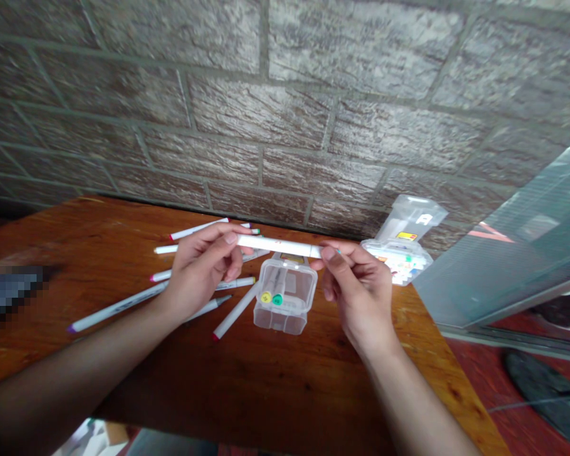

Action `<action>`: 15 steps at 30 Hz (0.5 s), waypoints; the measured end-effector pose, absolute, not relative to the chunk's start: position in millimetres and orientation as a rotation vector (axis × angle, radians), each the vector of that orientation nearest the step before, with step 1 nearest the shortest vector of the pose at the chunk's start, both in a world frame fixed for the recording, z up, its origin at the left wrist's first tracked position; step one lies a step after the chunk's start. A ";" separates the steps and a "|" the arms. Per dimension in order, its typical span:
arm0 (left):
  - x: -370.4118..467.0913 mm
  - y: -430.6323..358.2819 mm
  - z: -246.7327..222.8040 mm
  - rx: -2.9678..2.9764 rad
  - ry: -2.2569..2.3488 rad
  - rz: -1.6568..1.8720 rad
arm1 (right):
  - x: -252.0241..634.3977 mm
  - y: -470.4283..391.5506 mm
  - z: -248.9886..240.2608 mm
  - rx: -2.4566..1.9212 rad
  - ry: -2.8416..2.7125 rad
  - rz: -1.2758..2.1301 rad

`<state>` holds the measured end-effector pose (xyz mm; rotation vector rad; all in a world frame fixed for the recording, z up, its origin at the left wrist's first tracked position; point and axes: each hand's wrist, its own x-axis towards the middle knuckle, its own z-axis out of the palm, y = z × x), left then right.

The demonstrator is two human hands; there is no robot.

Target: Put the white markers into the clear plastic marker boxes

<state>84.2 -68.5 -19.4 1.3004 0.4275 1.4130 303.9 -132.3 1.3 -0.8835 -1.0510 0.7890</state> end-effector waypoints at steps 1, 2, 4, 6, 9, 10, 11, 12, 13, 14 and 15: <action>84.0 -68.5 -19.3 1.296 0.427 1.414 | 303.6 -132.3 2.0 -0.884 -1.047 0.790; 83.8 -68.5 -19.2 1.290 0.429 1.414 | 303.3 -132.3 2.5 -0.885 -1.043 0.792; 83.3 -68.3 -19.0 1.279 0.433 1.412 | 303.1 -132.6 3.3 -0.887 -1.041 0.798; 82.9 -68.0 -18.7 1.272 0.434 1.406 | 303.0 -133.3 4.0 -0.890 -1.038 0.804; 82.4 -67.4 -18.9 1.261 0.432 1.400 | 302.8 -134.5 4.8 -0.887 -1.035 0.806; 82.2 -67.2 -19.2 1.257 0.431 1.398 | 302.8 -134.7 5.1 -0.885 -1.034 0.807; 82.1 -67.0 -19.6 1.253 0.429 1.395 | 302.7 -134.7 5.5 -0.885 -1.032 0.810; 81.9 -66.8 -19.9 1.249 0.428 1.392 | 302.6 -134.7 5.8 -0.885 -1.029 0.814; 81.7 -66.6 -20.3 1.245 0.428 1.387 | 302.6 -134.6 6.2 -0.886 -1.026 0.820; 81.5 -66.5 -20.4 1.242 0.427 1.384 | 302.6 -134.5 6.5 -0.889 -1.023 0.824; 81.4 -66.6 -20.4 1.238 0.427 1.381 | 302.6 -134.4 6.8 -0.891 -1.022 0.827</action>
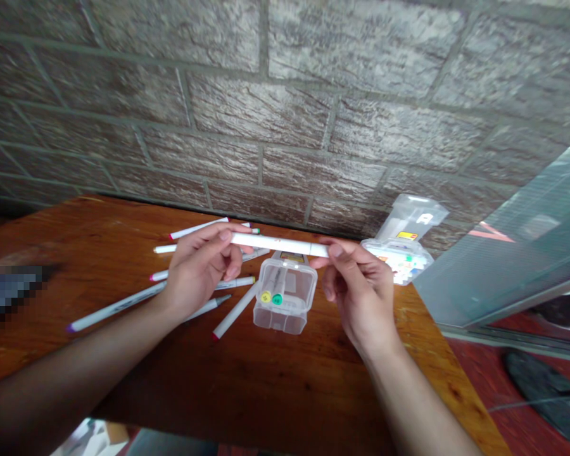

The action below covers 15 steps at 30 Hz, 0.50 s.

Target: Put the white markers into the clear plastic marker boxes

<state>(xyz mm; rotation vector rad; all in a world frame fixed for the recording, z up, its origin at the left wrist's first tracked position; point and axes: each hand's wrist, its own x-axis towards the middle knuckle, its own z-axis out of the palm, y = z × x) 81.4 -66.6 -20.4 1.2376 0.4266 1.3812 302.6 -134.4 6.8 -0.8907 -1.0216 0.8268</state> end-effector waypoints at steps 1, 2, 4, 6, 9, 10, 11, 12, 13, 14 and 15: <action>81.3 -66.7 -20.3 1.233 0.427 1.379 | 302.7 -134.4 7.2 -0.892 -1.022 0.828; 81.2 -66.9 -20.0 1.227 0.428 1.379 | 302.7 -134.6 7.4 -0.892 -1.024 0.827; 81.0 -67.6 -19.1 1.218 0.432 1.379 | 302.8 -134.9 7.8 -0.894 -1.026 0.828; 81.1 -68.3 -18.2 1.214 0.441 1.380 | 302.8 -135.2 8.0 -0.893 -1.024 0.835; 81.3 -69.1 -17.0 1.210 0.450 1.384 | 303.1 -135.1 7.9 -0.891 -1.026 0.843; 81.4 -69.2 -16.8 1.208 0.450 1.385 | 303.3 -135.0 7.9 -0.889 -1.029 0.842; 81.5 -69.3 -16.6 1.205 0.449 1.386 | 303.5 -134.9 7.9 -0.889 -1.031 0.843; 81.6 -69.4 -16.4 1.201 0.446 1.385 | 303.7 -134.9 7.9 -0.889 -1.034 0.844; 81.6 -69.4 -16.3 1.197 0.442 1.383 | 303.9 -134.8 8.0 -0.890 -1.035 0.845; 81.6 -69.3 -16.3 1.193 0.438 1.382 | 304.1 -134.8 8.1 -0.892 -1.037 0.846; 81.6 -69.3 -16.3 1.190 0.436 1.381 | 304.2 -134.9 8.3 -0.895 -1.037 0.846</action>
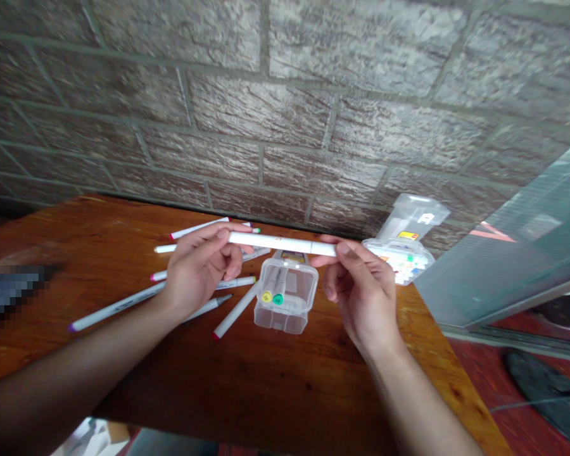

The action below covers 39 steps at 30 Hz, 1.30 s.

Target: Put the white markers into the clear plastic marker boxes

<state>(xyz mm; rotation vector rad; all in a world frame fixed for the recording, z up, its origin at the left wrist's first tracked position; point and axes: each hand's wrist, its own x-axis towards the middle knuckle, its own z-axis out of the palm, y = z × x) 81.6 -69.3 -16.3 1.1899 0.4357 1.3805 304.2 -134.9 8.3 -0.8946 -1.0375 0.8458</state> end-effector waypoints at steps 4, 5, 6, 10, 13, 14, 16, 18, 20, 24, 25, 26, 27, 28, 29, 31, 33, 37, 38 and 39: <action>81.4 -68.7 -16.4 1.179 0.436 1.376 | 304.2 -135.2 9.0 -0.900 -1.039 0.852; 81.4 -68.5 -16.4 1.177 0.435 1.375 | 304.2 -135.2 9.1 -0.898 -1.039 0.855; 81.4 -68.3 -16.4 1.175 0.432 1.373 | 304.1 -135.2 9.1 -0.895 -1.038 0.857; 81.3 -67.6 -16.2 1.166 0.426 1.364 | 303.9 -134.8 9.6 -0.901 -1.029 0.859; 81.0 -68.0 -15.8 1.160 0.446 1.362 | 303.6 -134.9 10.4 -0.910 -1.011 0.866; 81.0 -68.3 -15.6 1.159 0.449 1.363 | 303.6 -135.1 10.7 -0.908 -1.005 0.870; 81.1 -69.0 -15.2 1.159 0.447 1.365 | 303.5 -135.5 11.1 -0.905 -1.001 0.878; 81.3 -69.6 -14.9 1.158 0.447 1.366 | 303.4 -135.5 11.4 -0.907 -1.010 0.878; 81.5 -69.8 -14.9 1.160 0.452 1.367 | 303.3 -135.2 11.4 -0.914 -1.024 0.874; 81.4 -69.1 -15.7 1.165 0.446 1.357 | 303.6 -134.7 10.3 -0.904 -1.025 0.871; 81.3 -68.9 -15.9 1.165 0.442 1.353 | 303.7 -134.8 9.9 -0.901 -1.025 0.869; 81.3 -68.8 -16.1 1.164 0.439 1.351 | 303.8 -134.9 9.5 -0.900 -1.026 0.866; 81.3 -68.8 -16.1 1.163 0.437 1.351 | 303.9 -135.0 9.2 -0.898 -1.028 0.861; 81.3 -68.9 -16.2 1.164 0.438 1.352 | 303.9 -135.1 8.8 -0.897 -1.031 0.855; 81.4 -69.0 -16.2 1.166 0.442 1.352 | 303.8 -135.2 8.5 -0.898 -1.033 0.848; 81.7 -69.3 -16.3 1.179 0.453 1.355 | 303.5 -135.1 7.8 -0.903 -1.038 0.833; 82.0 -69.3 -16.7 1.197 0.458 1.360 | 303.1 -134.9 7.0 -0.911 -1.044 0.814; 82.4 -68.7 -18.2 1.236 0.452 1.377 | 303.3 -134.1 4.3 -0.911 -1.071 0.776; 82.5 -68.5 -18.5 1.246 0.455 1.382 | 303.6 -133.9 3.6 -0.913 -1.078 0.769; 82.7 -68.4 -18.8 1.256 0.463 1.387 | 304.1 -133.7 2.9 -0.916 -1.082 0.764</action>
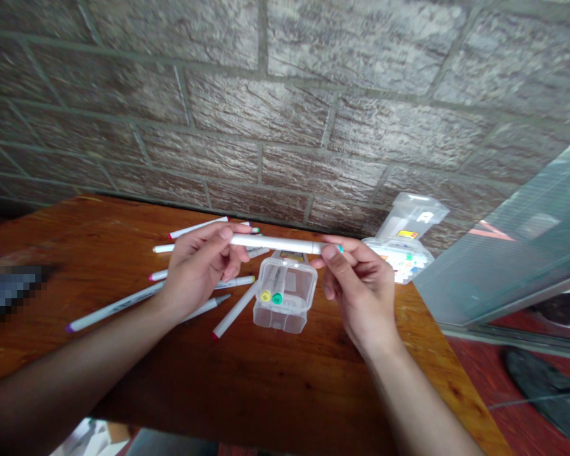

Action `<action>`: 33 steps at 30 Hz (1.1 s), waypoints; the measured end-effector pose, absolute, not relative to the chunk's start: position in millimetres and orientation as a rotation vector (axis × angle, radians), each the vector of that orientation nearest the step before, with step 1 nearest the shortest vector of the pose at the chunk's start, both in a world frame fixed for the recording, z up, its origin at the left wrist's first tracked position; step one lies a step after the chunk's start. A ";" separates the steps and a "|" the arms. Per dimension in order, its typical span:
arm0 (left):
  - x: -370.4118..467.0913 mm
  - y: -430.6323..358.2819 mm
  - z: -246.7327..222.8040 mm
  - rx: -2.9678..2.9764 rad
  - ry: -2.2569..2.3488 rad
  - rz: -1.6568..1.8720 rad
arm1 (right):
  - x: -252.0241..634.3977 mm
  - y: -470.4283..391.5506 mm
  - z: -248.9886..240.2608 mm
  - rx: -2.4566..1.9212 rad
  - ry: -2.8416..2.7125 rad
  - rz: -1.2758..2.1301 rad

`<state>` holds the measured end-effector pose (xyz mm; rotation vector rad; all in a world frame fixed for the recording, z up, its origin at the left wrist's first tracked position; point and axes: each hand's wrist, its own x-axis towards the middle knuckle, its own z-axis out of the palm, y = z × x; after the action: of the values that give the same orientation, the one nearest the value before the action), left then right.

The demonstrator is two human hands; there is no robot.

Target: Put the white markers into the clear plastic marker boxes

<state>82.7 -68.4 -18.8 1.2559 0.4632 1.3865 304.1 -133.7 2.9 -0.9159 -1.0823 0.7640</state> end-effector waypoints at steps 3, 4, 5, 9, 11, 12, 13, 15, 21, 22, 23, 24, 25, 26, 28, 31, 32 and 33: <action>83.4 -68.4 -19.1 1.290 0.489 1.401 | 305.3 -133.5 1.5 -0.919 -1.088 0.755; 83.7 -68.5 -19.0 1.303 0.495 1.405 | 305.6 -133.7 1.4 -0.916 -1.087 0.754; 83.8 -68.7 -18.7 1.316 0.498 1.409 | 305.7 -133.9 1.3 -0.911 -1.087 0.752; 83.8 -70.5 -16.9 1.368 0.517 1.410 | 305.4 -134.9 1.1 -0.900 -1.094 0.747; 83.4 -71.8 -16.1 1.395 0.545 1.405 | 305.5 -135.1 0.1 -0.903 -1.105 0.735; 83.3 -72.5 -15.6 1.409 0.564 1.401 | 305.7 -135.1 -0.7 -0.906 -1.113 0.725; 83.2 -73.1 -15.2 1.423 0.581 1.398 | 306.1 -135.1 -1.5 -0.910 -1.123 0.712; 83.3 -74.1 -14.4 1.455 0.604 1.398 | 306.8 -135.4 -3.2 -0.922 -1.150 0.674; 85.2 -74.7 -13.3 1.563 0.621 1.451 | 304.8 -137.0 -2.8 -0.962 -1.195 0.553; 85.4 -74.4 -13.5 1.592 0.631 1.468 | 304.0 -136.9 -2.0 -0.958 -1.202 0.539; 85.5 -74.0 -13.8 1.619 0.642 1.484 | 303.3 -136.7 -1.3 -0.952 -1.210 0.526; 85.5 -73.7 -14.0 1.643 0.652 1.500 | 302.6 -136.5 -0.7 -0.946 -1.219 0.516; 85.5 -73.4 -14.2 1.662 0.658 1.509 | 302.1 -136.3 -0.2 -0.939 -1.227 0.508; 85.4 -73.2 -14.4 1.673 0.662 1.514 | 301.7 -136.1 0.2 -0.936 -1.234 0.503; 85.2 -73.0 -14.5 1.682 0.666 1.518 | 301.3 -135.9 0.6 -0.936 -1.241 0.500; 84.9 -73.1 -14.4 1.683 0.668 1.517 | 301.7 -136.0 0.4 -0.942 -1.242 0.504; 84.9 -73.1 -14.4 1.682 0.669 1.514 | 302.0 -136.1 0.2 -0.944 -1.241 0.506; 84.9 -73.0 -14.4 1.680 0.669 1.512 | 302.4 -136.2 -0.1 -0.947 -1.241 0.506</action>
<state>84.9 -73.0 -14.4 1.6799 0.6694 1.5116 302.4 -136.2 -0.1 -0.9469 -1.2412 0.5057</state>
